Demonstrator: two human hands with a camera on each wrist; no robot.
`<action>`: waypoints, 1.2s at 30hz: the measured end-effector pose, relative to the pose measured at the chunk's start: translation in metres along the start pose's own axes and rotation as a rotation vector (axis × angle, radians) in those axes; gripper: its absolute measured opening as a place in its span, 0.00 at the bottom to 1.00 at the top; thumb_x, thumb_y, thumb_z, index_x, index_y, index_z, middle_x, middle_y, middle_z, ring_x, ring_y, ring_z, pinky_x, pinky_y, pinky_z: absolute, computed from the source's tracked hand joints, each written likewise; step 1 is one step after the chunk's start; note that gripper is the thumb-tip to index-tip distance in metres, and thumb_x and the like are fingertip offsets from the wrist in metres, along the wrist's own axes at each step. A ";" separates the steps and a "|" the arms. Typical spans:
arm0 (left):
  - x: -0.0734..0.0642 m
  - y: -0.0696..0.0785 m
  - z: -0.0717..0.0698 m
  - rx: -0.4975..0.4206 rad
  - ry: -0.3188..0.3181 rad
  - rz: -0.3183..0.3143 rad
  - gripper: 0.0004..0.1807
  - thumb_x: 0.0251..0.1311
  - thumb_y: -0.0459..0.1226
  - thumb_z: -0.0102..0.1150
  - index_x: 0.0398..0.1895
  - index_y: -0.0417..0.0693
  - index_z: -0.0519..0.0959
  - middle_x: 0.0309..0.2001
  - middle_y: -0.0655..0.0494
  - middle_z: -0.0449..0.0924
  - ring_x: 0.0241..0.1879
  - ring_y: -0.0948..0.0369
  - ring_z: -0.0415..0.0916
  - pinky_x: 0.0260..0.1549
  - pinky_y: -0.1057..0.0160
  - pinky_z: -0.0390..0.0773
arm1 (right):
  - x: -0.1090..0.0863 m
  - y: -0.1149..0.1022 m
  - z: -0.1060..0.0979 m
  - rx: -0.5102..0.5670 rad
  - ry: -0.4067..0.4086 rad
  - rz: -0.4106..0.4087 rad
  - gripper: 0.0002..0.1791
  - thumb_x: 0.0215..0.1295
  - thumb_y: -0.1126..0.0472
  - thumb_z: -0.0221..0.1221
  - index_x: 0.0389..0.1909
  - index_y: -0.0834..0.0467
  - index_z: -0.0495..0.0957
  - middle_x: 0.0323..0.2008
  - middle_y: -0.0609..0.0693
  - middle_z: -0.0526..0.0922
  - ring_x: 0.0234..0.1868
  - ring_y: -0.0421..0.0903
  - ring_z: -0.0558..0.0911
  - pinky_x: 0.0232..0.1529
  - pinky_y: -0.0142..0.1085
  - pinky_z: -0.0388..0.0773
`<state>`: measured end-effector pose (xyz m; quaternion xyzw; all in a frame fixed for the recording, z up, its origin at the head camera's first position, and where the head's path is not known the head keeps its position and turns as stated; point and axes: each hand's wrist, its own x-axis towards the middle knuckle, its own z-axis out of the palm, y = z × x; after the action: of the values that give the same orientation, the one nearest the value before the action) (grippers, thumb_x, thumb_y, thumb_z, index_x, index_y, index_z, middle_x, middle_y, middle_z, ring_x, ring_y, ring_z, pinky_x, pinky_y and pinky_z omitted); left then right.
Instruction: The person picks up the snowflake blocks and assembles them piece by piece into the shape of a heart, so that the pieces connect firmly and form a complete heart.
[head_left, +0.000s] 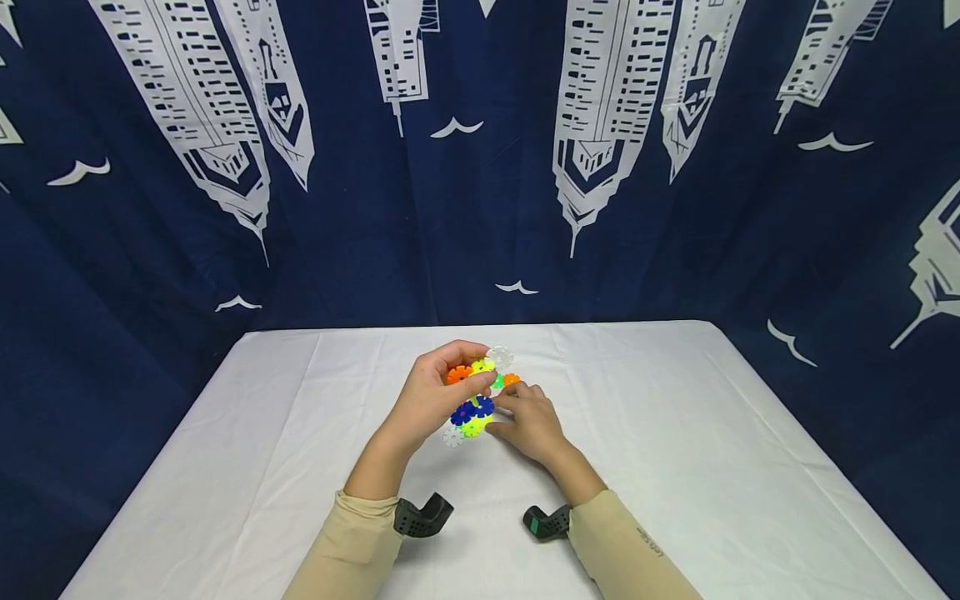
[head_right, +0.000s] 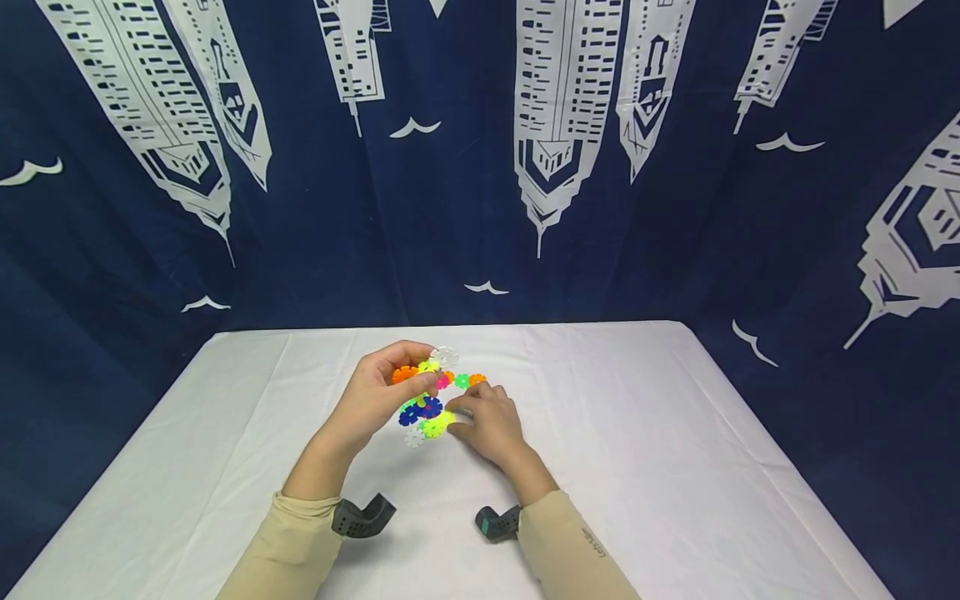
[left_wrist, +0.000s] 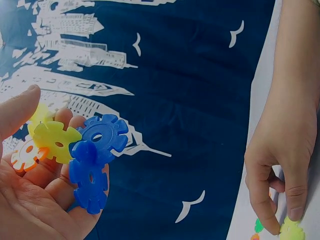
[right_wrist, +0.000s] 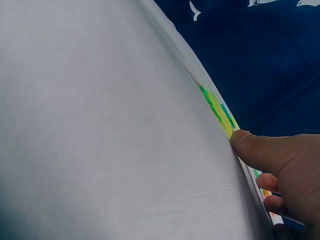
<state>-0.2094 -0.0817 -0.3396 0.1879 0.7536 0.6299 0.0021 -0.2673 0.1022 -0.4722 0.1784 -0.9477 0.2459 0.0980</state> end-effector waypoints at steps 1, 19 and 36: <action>0.000 0.000 0.000 0.001 -0.001 0.002 0.18 0.64 0.36 0.64 0.57 0.45 0.79 0.51 0.45 0.82 0.39 0.60 0.85 0.45 0.68 0.84 | 0.000 0.000 0.000 -0.004 0.002 -0.004 0.21 0.55 0.52 0.73 0.51 0.50 0.86 0.50 0.50 0.79 0.49 0.48 0.72 0.48 0.42 0.70; 0.000 -0.002 -0.002 -0.020 0.023 -0.011 0.18 0.65 0.36 0.63 0.57 0.46 0.79 0.52 0.45 0.80 0.38 0.59 0.86 0.47 0.66 0.84 | 0.002 -0.001 -0.004 0.050 -0.023 0.028 0.15 0.51 0.53 0.76 0.39 0.49 0.83 0.39 0.43 0.81 0.41 0.42 0.74 0.45 0.38 0.71; 0.003 -0.006 -0.003 -0.143 -0.003 0.107 0.22 0.69 0.31 0.56 0.64 0.54 0.74 0.53 0.43 0.74 0.32 0.59 0.85 0.45 0.62 0.85 | 0.008 0.000 -0.033 0.389 0.011 0.103 0.07 0.62 0.62 0.67 0.38 0.54 0.79 0.33 0.48 0.84 0.25 0.41 0.77 0.27 0.31 0.74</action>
<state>-0.2145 -0.0841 -0.3442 0.2281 0.6955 0.6811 -0.0169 -0.2717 0.1164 -0.4422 0.1437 -0.8897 0.4300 0.0540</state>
